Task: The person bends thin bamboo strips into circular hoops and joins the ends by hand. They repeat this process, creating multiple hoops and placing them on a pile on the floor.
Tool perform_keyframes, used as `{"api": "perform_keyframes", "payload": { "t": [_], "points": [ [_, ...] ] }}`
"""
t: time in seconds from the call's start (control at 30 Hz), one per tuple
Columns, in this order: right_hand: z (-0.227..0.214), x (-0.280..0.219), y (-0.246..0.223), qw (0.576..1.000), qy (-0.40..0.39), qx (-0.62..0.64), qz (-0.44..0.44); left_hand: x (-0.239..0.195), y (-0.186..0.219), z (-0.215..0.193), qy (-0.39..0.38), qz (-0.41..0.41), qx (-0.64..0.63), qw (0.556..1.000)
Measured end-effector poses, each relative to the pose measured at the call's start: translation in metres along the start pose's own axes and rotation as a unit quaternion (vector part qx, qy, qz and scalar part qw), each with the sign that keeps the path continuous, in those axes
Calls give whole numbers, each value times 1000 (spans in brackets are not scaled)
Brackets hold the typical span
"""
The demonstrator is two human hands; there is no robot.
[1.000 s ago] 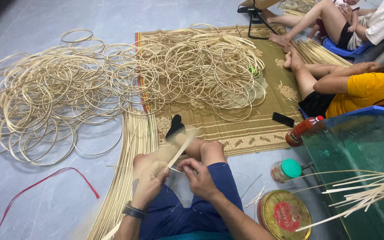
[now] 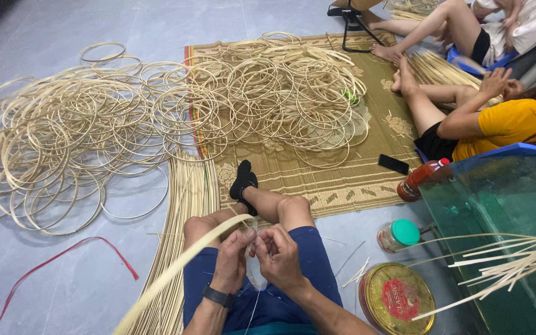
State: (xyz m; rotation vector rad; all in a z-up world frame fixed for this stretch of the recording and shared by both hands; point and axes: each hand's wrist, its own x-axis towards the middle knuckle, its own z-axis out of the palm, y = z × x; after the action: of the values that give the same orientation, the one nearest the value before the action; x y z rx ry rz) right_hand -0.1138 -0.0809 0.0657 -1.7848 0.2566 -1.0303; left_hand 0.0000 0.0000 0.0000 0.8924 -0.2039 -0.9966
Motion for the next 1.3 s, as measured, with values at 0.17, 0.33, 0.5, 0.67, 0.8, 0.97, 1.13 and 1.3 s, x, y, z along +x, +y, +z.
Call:
{"api": "perform_keyframes", "payload": {
  "t": [0.17,0.33,0.5,0.67,0.8,0.97,1.13,1.3],
  "points": [
    [-4,0,-2,996,-26,-23,87,-4,5,12,35,-5,15,999],
    [-10,0,-2,989,-59,23,132,-6,3,10,52,-10,32,998],
    [-2,-9,-2,986,-14,116,120,-9,6,14,46,-15,20,999],
    [3,-12,-1,996,21,42,81,-11,5,19,28,-10,-5,1000],
    [1,-15,0,995,18,28,92,-10,-2,18,31,-2,6,1000],
    [1,-14,1,997,26,8,69,-8,-9,17,39,9,24,999],
    [-9,-5,-11,992,-46,-39,111,-13,-3,19,69,5,37,997],
    [-14,1,-18,981,-107,-109,123,-11,-5,15,84,-31,19,996]
  ]
}}
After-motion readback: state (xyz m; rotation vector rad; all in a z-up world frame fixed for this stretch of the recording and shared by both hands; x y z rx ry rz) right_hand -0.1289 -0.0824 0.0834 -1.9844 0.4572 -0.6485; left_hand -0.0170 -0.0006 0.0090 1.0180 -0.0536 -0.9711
